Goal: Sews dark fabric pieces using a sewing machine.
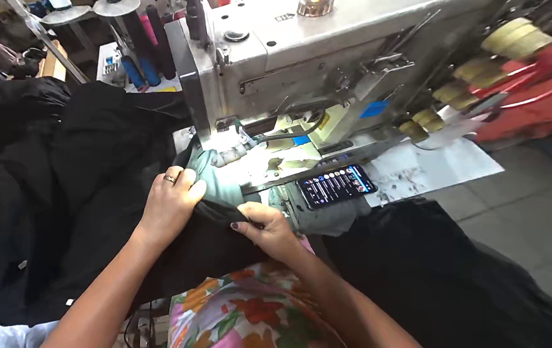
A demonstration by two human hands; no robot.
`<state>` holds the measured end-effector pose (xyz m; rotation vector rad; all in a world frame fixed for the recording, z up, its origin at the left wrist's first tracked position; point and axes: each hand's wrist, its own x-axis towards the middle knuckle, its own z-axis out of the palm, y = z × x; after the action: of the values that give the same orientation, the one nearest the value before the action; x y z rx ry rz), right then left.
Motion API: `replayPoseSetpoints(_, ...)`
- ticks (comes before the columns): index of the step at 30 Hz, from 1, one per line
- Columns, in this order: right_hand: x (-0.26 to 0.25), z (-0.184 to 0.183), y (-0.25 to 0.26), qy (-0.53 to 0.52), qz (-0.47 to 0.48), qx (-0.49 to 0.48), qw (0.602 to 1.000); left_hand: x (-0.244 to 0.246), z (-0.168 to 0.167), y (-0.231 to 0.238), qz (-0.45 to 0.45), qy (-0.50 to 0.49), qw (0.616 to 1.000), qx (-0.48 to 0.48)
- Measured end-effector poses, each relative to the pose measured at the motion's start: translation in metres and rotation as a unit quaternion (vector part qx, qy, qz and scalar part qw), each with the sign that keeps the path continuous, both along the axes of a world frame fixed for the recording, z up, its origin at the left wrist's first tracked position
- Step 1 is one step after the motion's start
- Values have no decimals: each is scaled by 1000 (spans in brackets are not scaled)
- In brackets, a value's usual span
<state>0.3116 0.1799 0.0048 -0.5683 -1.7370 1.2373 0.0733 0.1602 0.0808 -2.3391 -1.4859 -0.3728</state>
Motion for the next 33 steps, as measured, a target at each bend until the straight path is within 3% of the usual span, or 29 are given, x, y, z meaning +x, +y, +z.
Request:
replayPoseSetpoints(4, -3, 0, 24, -56, 19, 27, 998, 7, 38, -8, -22, 4, 990, -136)
replayPoseSetpoints(7, 0, 10, 26, -58, 65, 46, 995, 26, 54, -22, -135, -34, 981, -133)
replayPoseSetpoints(10, 4, 24, 13, -45, 87, 64, 993, 34, 50, -27, -172, -55, 976, -124)
replayPoseSetpoints(14, 10, 12, -9, -33, 36, 73, 996, 15, 14, -9, -91, -10, 992, -85)
replayPoseSetpoints(19, 4, 2, -10, -15, -32, 55, 998, 17, -16, -3, -61, -31, 997, 32)
replayPoseSetpoints(24, -1, 1, 4, -71, -68, 63, 993, 17, -23, 12, -44, -59, 997, 28)
replayPoseSetpoints(33, -9, 2, 19, -67, -89, 28, 993, 19, -23, 24, 36, -95, 995, 4)
